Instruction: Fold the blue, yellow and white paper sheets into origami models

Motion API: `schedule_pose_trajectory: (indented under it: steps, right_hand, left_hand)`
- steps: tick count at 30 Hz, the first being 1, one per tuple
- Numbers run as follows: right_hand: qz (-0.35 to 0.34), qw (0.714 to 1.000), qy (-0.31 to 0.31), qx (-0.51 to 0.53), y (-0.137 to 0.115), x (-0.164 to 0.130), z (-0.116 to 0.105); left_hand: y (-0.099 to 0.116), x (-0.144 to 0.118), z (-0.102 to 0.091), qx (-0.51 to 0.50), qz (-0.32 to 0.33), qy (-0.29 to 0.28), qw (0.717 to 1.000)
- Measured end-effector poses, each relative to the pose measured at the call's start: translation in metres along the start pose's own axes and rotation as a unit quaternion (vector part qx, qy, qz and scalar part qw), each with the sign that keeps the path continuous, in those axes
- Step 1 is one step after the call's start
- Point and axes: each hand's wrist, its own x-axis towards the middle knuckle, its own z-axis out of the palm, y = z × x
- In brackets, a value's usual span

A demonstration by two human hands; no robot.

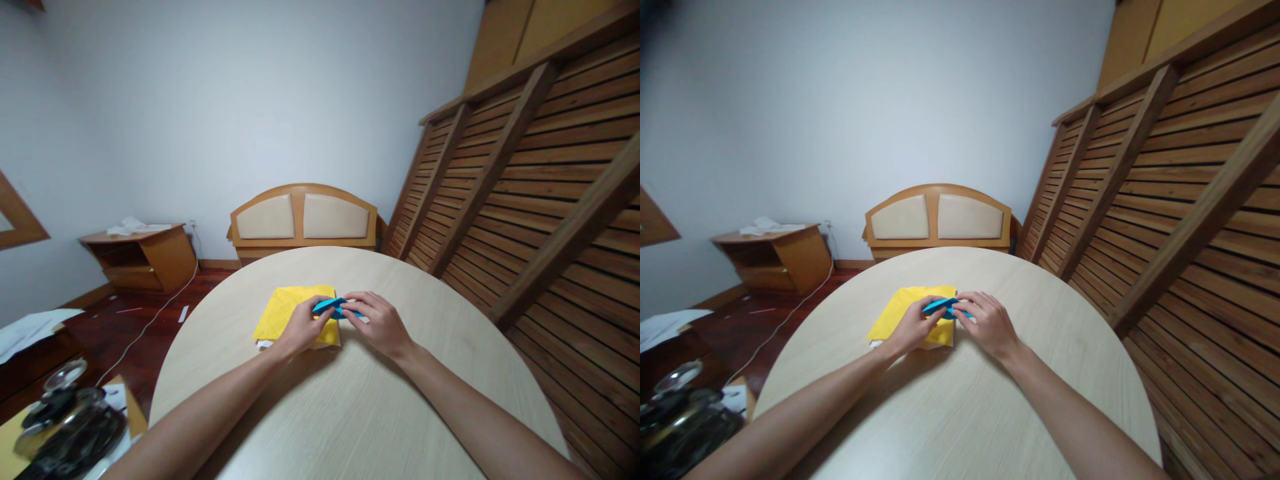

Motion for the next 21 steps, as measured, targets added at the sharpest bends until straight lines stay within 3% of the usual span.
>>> schedule_pose_trajectory:
  steps: [21]
  right_hand:
    - [-0.007, 1.000, -0.020, -0.014, 0.0028, -0.0007, -0.0008]
  left_hand:
    - [-0.0021, -0.0016, 0.0006, 0.034, 0.008, -0.022, 0.999]
